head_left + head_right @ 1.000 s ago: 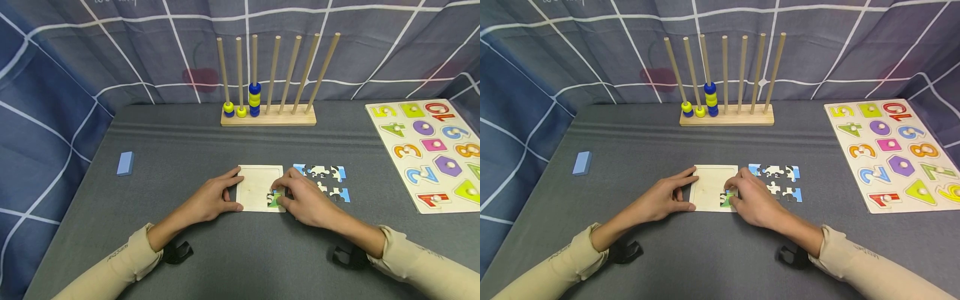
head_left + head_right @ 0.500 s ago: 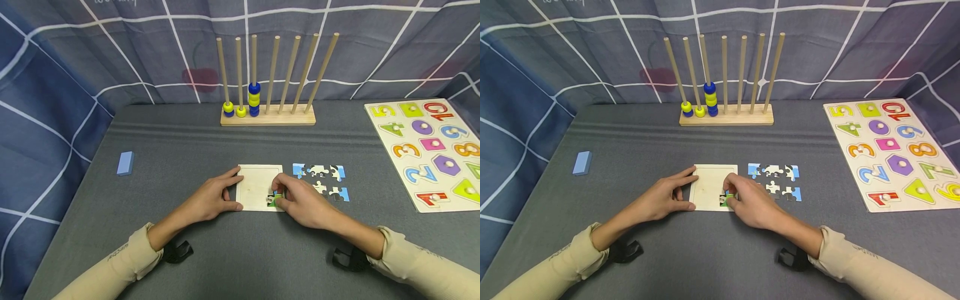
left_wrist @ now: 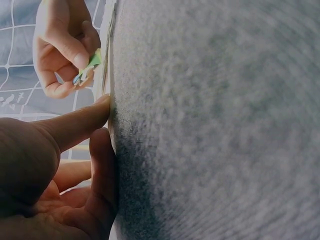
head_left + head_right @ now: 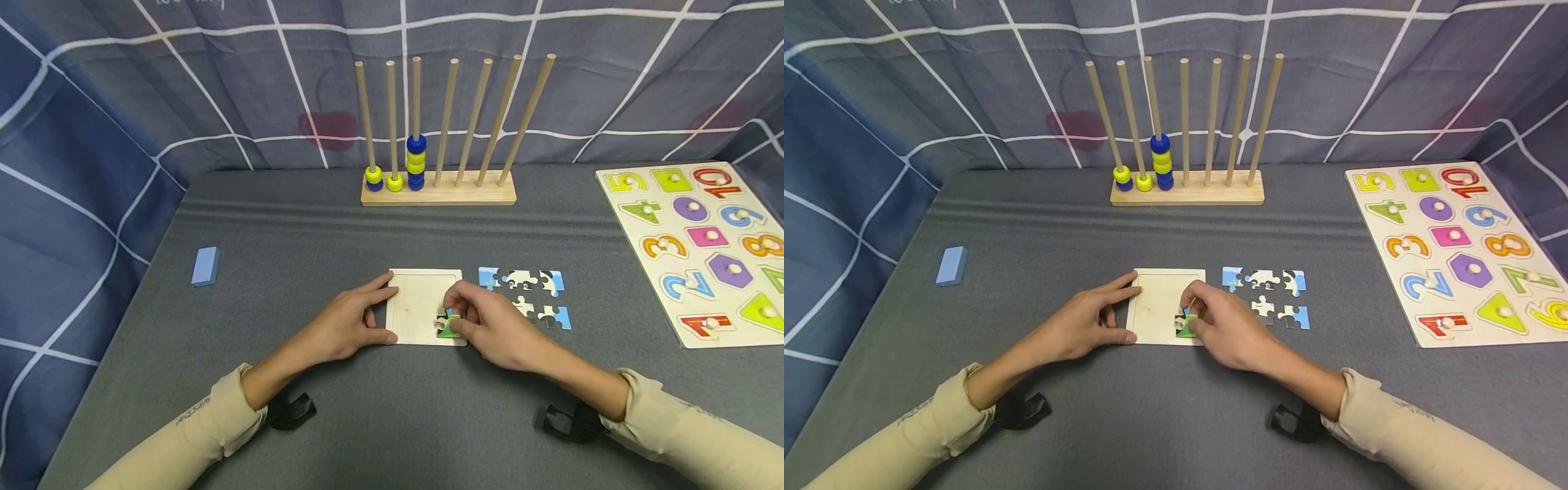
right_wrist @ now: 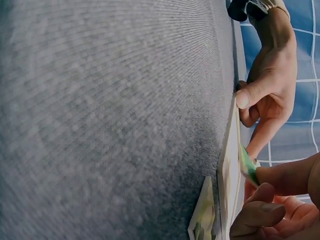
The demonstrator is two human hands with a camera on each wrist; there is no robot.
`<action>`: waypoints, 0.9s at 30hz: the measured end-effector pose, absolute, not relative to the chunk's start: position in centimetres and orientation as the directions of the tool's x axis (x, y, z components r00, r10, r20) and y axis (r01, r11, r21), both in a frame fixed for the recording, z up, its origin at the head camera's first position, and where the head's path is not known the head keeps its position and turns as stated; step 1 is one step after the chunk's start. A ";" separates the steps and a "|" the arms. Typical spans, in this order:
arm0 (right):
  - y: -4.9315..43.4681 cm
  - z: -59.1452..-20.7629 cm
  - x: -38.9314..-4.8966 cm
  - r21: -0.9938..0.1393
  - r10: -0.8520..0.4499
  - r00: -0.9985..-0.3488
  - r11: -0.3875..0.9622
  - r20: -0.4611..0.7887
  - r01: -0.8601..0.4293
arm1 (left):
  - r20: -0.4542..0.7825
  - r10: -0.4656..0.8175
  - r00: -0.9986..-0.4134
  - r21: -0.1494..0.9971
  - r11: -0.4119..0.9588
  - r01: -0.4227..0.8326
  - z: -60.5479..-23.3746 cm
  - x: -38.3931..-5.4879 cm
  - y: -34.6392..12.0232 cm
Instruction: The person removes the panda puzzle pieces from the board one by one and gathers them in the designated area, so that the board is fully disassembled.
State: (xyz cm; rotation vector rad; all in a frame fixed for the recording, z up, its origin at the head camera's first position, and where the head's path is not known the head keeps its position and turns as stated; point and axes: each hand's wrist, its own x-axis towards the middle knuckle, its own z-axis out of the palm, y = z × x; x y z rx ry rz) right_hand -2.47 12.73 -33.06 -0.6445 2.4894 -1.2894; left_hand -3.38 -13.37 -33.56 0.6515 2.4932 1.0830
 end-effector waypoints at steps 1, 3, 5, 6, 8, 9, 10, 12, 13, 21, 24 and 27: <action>12.8 -33.0 -2.5 -0.828 -0.496 -0.868 0.497 -0.029 -0.257 | -0.128 0.535 -0.835 0.749 0.604 0.272 -33.6 -3.4 -13.4; 12.9 -32.9 -2.4 -0.845 -0.496 -0.868 0.473 -0.021 -0.250 | -0.130 0.534 -0.836 0.747 0.607 0.272 -33.6 -3.4 -13.4; 13.1 -32.9 -2.4 -0.854 -0.494 -0.869 0.456 -0.010 -0.249 | -0.130 0.533 -0.836 0.744 0.610 0.273 -33.5 -3.4 -13.4; 13.1 -32.9 -2.3 -0.856 -0.492 -0.871 0.453 -0.007 -0.249 | -0.131 0.532 -0.836 0.742 0.612 0.273 -33.5 -3.4 -13.4; 13.3 -32.8 -2.2 -0.862 -0.488 -0.873 0.444 -0.003 -0.245 | -0.131 0.531 -0.837 0.740 0.615 0.274 -33.5 -3.4 -13.4; 13.4 -32.8 -2.1 -0.865 -0.485 -0.874 0.440 -0.005 -0.240 | -0.132 0.532 -0.837 0.739 0.616 0.275 -33.5 -3.3 -13.4; 13.5 -32.8 -2.1 -0.870 -0.482 -0.876 0.435 -0.007 -0.233 | -0.131 0.532 -0.836 0.738 0.615 0.276 -33.5 -3.3 -13.4; 13.8 -32.7 -1.9 -0.879 -0.478 -0.878 0.424 -0.011 -0.220 | -0.131 0.532 -0.837 0.738 0.616 0.275 -33.6 -3.3 -13.4; 13.9 -32.7 -1.8 -0.884 -0.475 -0.880 0.416 -0.014 -0.210 | -0.131 0.532 -0.837 0.738 0.616 0.275 -33.6 -3.3 -13.4; 15.8 -32.6 -0.7 -0.886 -0.419 -0.907 0.436 -0.047 -0.156 | -0.125 0.538 -0.834 0.749 0.602 0.276 -33.6 -3.3 -13.4; 16.5 -32.6 -0.3 -0.872 -0.384 -0.923 0.462 -0.035 -0.159 | -0.124 0.539 -0.833 0.749 0.601 0.278 -33.6 -3.3 -13.4; 17.0 -32.6 0.0 -0.867 -0.356 -0.935 0.469 -0.013 -0.167 | -0.122 0.539 -0.833 0.747 0.602 0.281 -33.6 -3.3 -13.4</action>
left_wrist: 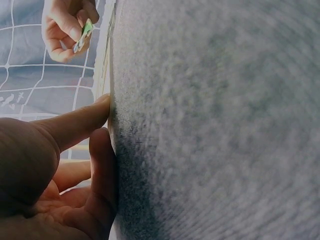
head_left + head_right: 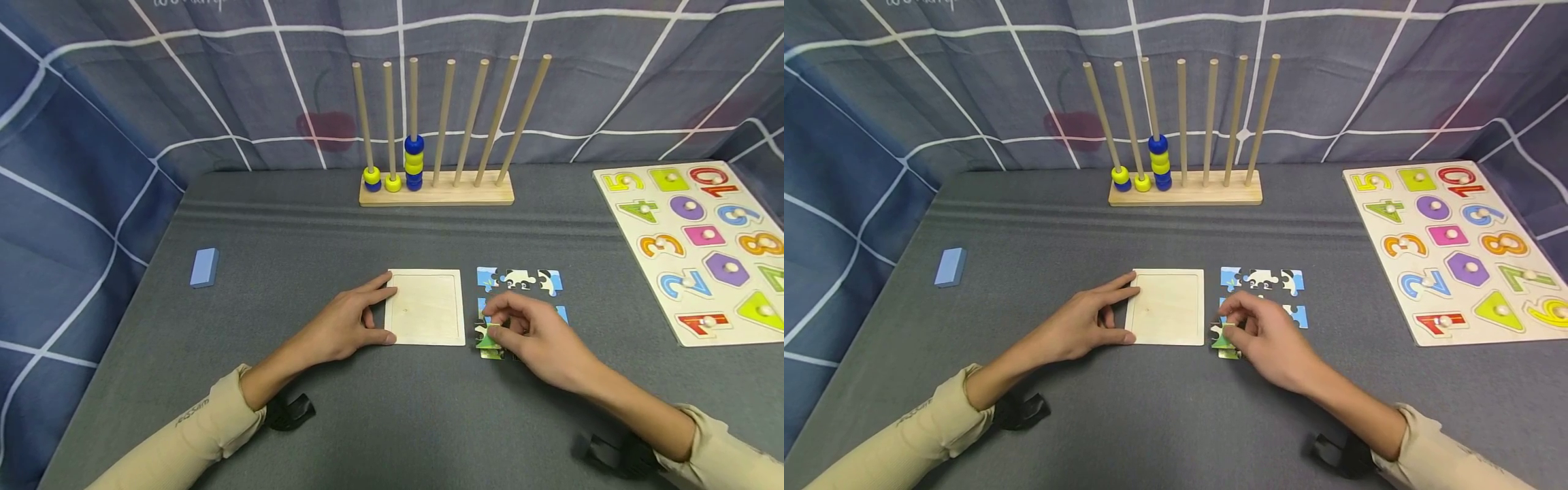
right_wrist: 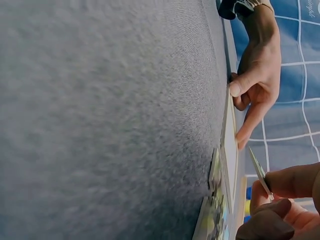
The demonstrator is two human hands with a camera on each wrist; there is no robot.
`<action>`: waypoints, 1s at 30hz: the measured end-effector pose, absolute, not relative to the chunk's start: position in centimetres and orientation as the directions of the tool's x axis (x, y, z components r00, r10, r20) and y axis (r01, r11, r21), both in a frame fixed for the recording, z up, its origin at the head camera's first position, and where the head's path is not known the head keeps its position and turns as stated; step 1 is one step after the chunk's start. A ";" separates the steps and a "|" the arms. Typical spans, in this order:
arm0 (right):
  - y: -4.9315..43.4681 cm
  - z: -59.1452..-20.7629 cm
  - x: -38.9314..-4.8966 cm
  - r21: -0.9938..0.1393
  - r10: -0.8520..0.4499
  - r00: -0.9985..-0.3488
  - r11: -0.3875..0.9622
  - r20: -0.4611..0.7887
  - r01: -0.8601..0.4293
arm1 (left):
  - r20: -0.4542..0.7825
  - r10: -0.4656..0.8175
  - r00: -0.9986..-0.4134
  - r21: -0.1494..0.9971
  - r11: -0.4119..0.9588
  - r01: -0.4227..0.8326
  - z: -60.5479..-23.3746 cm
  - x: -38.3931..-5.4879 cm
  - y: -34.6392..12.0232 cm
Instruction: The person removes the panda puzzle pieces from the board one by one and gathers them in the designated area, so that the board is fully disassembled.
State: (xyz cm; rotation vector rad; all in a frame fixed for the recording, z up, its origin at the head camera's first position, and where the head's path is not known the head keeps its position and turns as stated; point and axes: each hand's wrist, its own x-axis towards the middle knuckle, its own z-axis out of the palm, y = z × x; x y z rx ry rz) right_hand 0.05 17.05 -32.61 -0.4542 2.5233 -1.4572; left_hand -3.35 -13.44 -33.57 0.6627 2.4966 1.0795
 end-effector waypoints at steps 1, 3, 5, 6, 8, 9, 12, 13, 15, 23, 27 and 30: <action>17.2 -32.6 0.2 -0.867 -0.347 -0.938 0.470 -0.009 -0.166 | -0.121 0.540 -0.833 0.747 0.602 0.282 -33.6 -3.4 -13.4; 17.6 -32.6 0.4 -0.868 -0.335 -0.942 0.471 -0.008 -0.160 | -0.122 0.540 -0.833 0.746 0.603 0.282 -33.6 -3.4 -13.4; 18.0 -32.6 0.6 -0.864 -0.328 -0.945 0.476 -0.005 -0.161 | -0.122 0.539 -0.833 0.747 0.603 0.281 -33.6 -3.4 -13.4; 18.3 -32.7 0.7 -0.862 -0.326 -0.945 0.480 -0.002 -0.164 | -0.121 0.538 -0.834 0.747 0.603 0.281 -33.6 -3.4 -13.4; 18.8 -32.8 1.0 -0.857 -0.322 -0.947 0.488 0.001 -0.167 | -0.122 0.536 -0.835 0.746 0.605 0.279 -33.6 -3.4 -13.4; 19.0 -32.9 1.1 -0.853 -0.319 -0.948 0.494 0.003 -0.168 | -0.123 0.536 -0.835 0.745 0.606 0.279 -33.6 -3.4 -13.4; 19.9 -33.2 1.7 -0.843 -0.298 -0.955 0.513 0.002 -0.161 | -0.130 0.536 -0.834 0.743 0.610 0.276 -33.7 -3.4 -13.4; 20.3 -33.3 1.8 -0.843 -0.291 -0.957 0.514 0.003 -0.158 | -0.133 0.535 -0.834 0.744 0.610 0.274 -33.7 -3.3 -13.3; 20.9 -33.4 2.2 -0.840 -0.278 -0.961 0.520 0.004 -0.155 | -0.136 0.535 -0.834 0.745 0.610 0.269 -33.7 -3.3 -13.3; 23.4 -33.7 3.1 -0.813 -0.219 -0.976 0.569 -0.002 -0.126 | -0.148 0.527 -0.837 0.745 0.616 0.256 -33.6 -3.3 -13.3; 24.1 -33.8 3.2 -0.794 -0.209 -0.978 0.594 0.004 -0.130 | -0.150 0.522 -0.839 0.741 0.622 0.254 -33.5 -3.3 -13.3; 24.5 -34.0 3.2 -0.771 -0.204 -0.979 0.620 0.018 -0.143 | -0.151 0.524 -0.838 0.740 0.622 0.256 -33.5 -3.3 -13.3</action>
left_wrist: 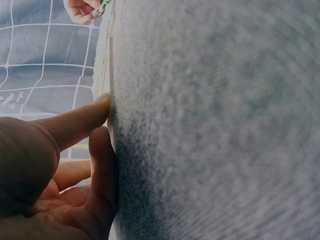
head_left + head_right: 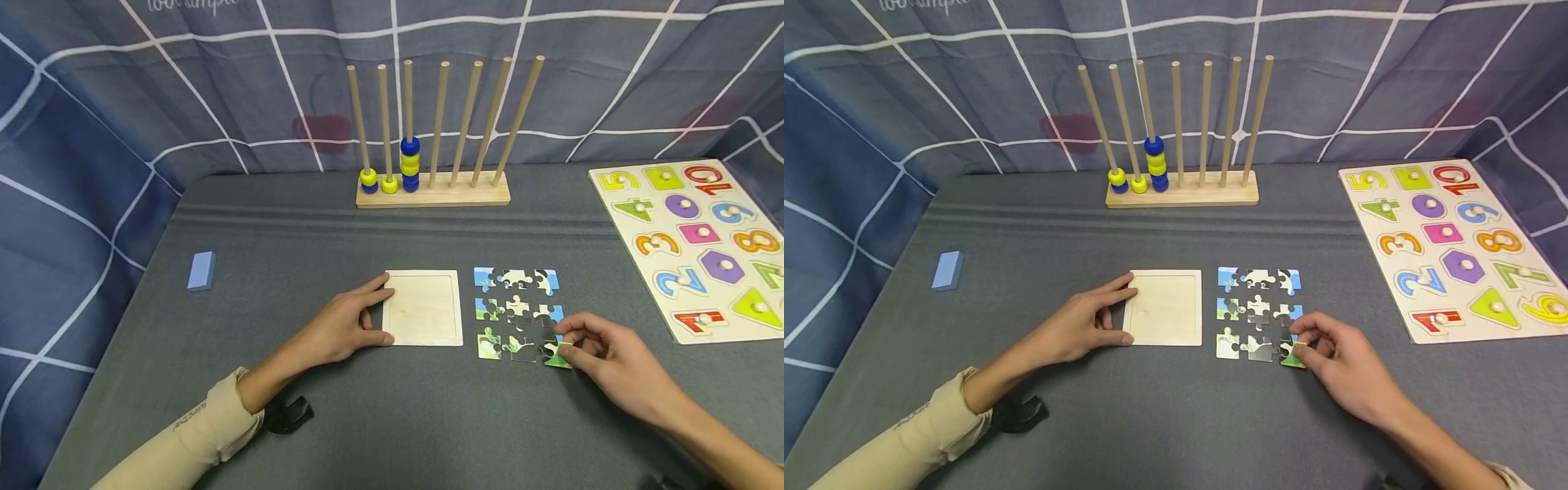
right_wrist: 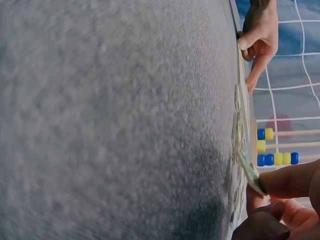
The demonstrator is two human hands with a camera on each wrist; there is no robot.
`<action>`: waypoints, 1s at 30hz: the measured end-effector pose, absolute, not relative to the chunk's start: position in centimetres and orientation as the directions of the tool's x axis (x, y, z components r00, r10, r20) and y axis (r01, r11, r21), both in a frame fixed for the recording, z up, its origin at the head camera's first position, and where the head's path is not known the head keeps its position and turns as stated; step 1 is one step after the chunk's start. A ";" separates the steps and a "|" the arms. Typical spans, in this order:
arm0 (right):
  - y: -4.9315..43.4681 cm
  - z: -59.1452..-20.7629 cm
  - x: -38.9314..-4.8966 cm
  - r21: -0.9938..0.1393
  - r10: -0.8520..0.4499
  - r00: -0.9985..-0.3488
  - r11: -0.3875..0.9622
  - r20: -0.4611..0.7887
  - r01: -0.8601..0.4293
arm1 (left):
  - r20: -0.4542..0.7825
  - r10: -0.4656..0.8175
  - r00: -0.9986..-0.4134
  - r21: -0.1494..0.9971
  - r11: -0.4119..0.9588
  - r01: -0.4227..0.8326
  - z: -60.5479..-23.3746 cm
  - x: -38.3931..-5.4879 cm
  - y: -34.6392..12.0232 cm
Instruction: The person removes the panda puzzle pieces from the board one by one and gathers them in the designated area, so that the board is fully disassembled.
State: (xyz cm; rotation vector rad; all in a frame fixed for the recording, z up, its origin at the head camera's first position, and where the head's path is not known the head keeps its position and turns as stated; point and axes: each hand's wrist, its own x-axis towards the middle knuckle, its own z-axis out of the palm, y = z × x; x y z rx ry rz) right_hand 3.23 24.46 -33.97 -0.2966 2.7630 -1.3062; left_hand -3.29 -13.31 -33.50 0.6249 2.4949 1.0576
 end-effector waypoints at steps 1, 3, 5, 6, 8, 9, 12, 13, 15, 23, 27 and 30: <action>24.5 -34.0 3.2 -0.761 -0.203 -0.979 0.631 0.024 -0.150 | -0.153 0.525 -0.837 0.740 0.623 0.255 -33.5 -3.3 -13.3; 24.6 -34.1 3.1 -0.741 -0.201 -0.979 0.652 0.035 -0.160 | -0.155 0.526 -0.836 0.740 0.623 0.255 -33.5 -3.3 -13.3; 24.7 -34.1 3.0 -0.725 -0.200 -0.979 0.668 0.043 -0.168 | -0.157 0.526 -0.836 0.739 0.625 0.254 -33.5 -3.3 -13.3; 24.7 -34.1 3.0 -0.718 -0.198 -0.979 0.676 0.042 -0.168 | -0.157 0.525 -0.836 0.739 0.624 0.253 -33.5 -3.3 -13.3; 24.8 -34.2 2.8 -0.711 -0.197 -0.980 0.683 0.039 -0.166 | -0.155 0.524 -0.838 0.740 0.623 0.252 -33.5 -3.3 -13.3; 24.8 -34.2 2.8 -0.705 -0.196 -0.980 0.689 0.038 -0.165 | -0.154 0.523 -0.838 0.741 0.622 0.252 -33.5 -3.3 -13.3; 24.8 -34.3 2.8 -0.674 -0.198 -0.980 0.719 0.033 -0.168 | -0.148 0.524 -0.839 0.743 0.618 0.256 -33.5 -3.3 -13.3; 24.7 -34.4 2.9 -0.660 -0.198 -0.980 0.731 0.035 -0.172 | -0.146 0.525 -0.839 0.742 0.618 0.258 -33.5 -3.3 -13.3; 24.7 -34.4 2.9 -0.632 -0.201 -0.979 0.753 0.044 -0.183 | -0.142 0.526 -0.839 0.740 0.619 0.262 -33.5 -3.3 -13.3; 24.6 -34.5 2.9 -0.558 -0.220 -0.967 0.789 0.132 -0.256 | -0.132 0.527 -0.840 0.742 0.614 0.269 -33.6 -3.3 -13.3; 24.6 -34.7 3.0 -0.543 -0.228 -0.964 0.796 0.140 -0.267 | -0.125 0.529 -0.839 0.741 0.613 0.276 -33.6 -3.3 -13.3; 24.6 -34.7 3.0 -0.533 -0.229 -0.964 0.802 0.138 -0.267 | -0.122 0.529 -0.840 0.735 0.617 0.282 -33.7 -3.3 -13.3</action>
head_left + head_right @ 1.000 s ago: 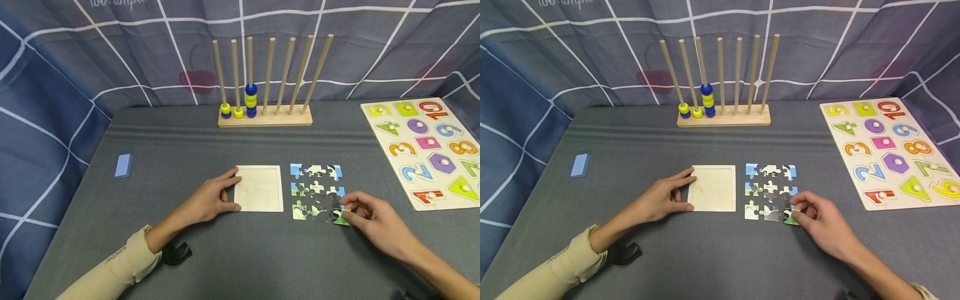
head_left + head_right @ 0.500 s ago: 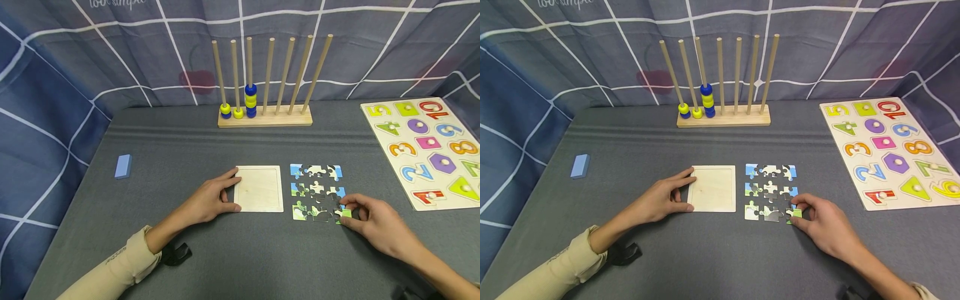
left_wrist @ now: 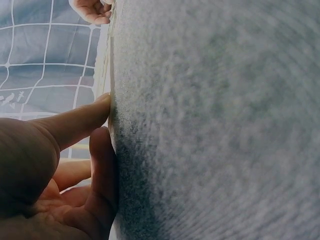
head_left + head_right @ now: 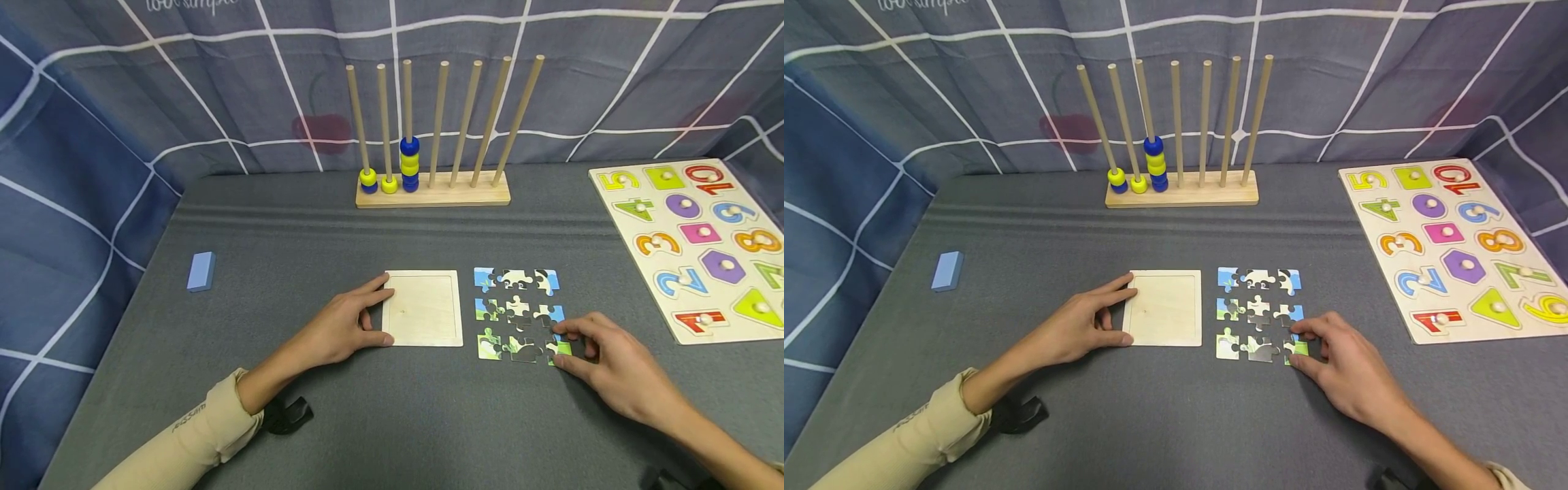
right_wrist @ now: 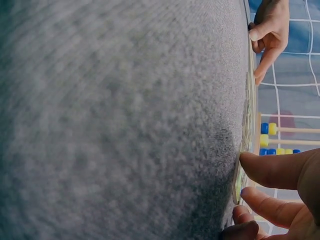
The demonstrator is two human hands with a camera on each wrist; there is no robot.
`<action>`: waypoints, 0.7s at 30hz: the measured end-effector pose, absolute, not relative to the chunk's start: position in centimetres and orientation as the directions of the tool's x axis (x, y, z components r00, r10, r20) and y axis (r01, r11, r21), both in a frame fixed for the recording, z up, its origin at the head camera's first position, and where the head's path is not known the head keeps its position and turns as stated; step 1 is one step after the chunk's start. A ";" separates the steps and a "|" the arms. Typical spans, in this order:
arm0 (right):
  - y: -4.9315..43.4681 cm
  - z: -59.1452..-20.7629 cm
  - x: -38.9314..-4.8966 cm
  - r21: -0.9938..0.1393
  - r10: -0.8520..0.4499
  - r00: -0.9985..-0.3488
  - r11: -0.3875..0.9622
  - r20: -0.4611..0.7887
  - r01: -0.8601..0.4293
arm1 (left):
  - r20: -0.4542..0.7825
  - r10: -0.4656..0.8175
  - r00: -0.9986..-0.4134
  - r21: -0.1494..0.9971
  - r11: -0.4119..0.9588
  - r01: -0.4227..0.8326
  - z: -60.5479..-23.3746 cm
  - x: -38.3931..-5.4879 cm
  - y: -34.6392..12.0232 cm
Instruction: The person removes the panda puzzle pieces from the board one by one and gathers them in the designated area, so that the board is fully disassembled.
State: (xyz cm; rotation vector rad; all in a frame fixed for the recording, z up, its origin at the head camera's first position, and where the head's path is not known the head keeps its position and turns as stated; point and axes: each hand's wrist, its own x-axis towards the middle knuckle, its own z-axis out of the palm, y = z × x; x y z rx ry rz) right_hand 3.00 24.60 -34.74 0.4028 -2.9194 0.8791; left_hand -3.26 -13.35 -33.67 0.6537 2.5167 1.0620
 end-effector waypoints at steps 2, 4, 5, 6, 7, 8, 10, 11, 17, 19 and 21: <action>24.6 -34.8 3.1 -0.534 -0.230 -0.963 0.802 0.141 -0.269 | -0.123 0.530 -0.839 0.734 0.617 0.283 -33.7 -3.3 -13.4; 24.5 -34.9 3.2 -0.540 -0.229 -0.961 0.794 0.156 -0.278 | -0.127 0.532 -0.837 0.734 0.618 0.282 -33.6 -3.3 -13.4; 24.5 -34.9 3.3 -0.545 -0.229 -0.959 0.790 0.165 -0.283 | -0.128 0.534 -0.836 0.735 0.617 0.281 -33.6 -3.3 -13.4; 24.5 -34.9 3.3 -0.548 -0.230 -0.957 0.785 0.177 -0.290 | -0.130 0.535 -0.835 0.735 0.617 0.281 -33.6 -3.3 -13.4; 24.5 -35.0 3.4 -0.551 -0.231 -0.954 0.779 0.189 -0.298 | -0.130 0.537 -0.833 0.735 0.616 0.283 -33.6 -3.3 -13.4; 24.5 -34.9 3.4 -0.554 -0.231 -0.952 0.775 0.200 -0.304 | -0.130 0.539 -0.832 0.735 0.616 0.284 -33.6 -3.3 -13.4; 24.4 -34.9 3.5 -0.556 -0.233 -0.949 0.770 0.213 -0.314 | -0.130 0.540 -0.832 0.735 0.615 0.285 -33.6 -3.3 -13.4; 24.4 -34.9 3.5 -0.557 -0.234 -0.948 0.768 0.216 -0.316 | -0.128 0.540 -0.831 0.734 0.616 0.287 -33.6 -3.3 -13.4; 24.3 -34.9 3.5 -0.566 -0.233 -0.950 0.763 0.210 -0.312 | -0.126 0.538 -0.833 0.732 0.617 0.289 -33.5 -3.3 -13.4; 24.3 -34.9 3.5 -0.569 -0.230 -0.952 0.763 0.203 -0.306 | -0.125 0.538 -0.834 0.732 0.617 0.288 -33.6 -3.3 -13.4; 24.3 -34.8 3.4 -0.589 -0.217 -0.957 0.755 0.191 -0.289 | -0.126 0.538 -0.834 0.733 0.616 0.287 -33.6 -3.3 -13.4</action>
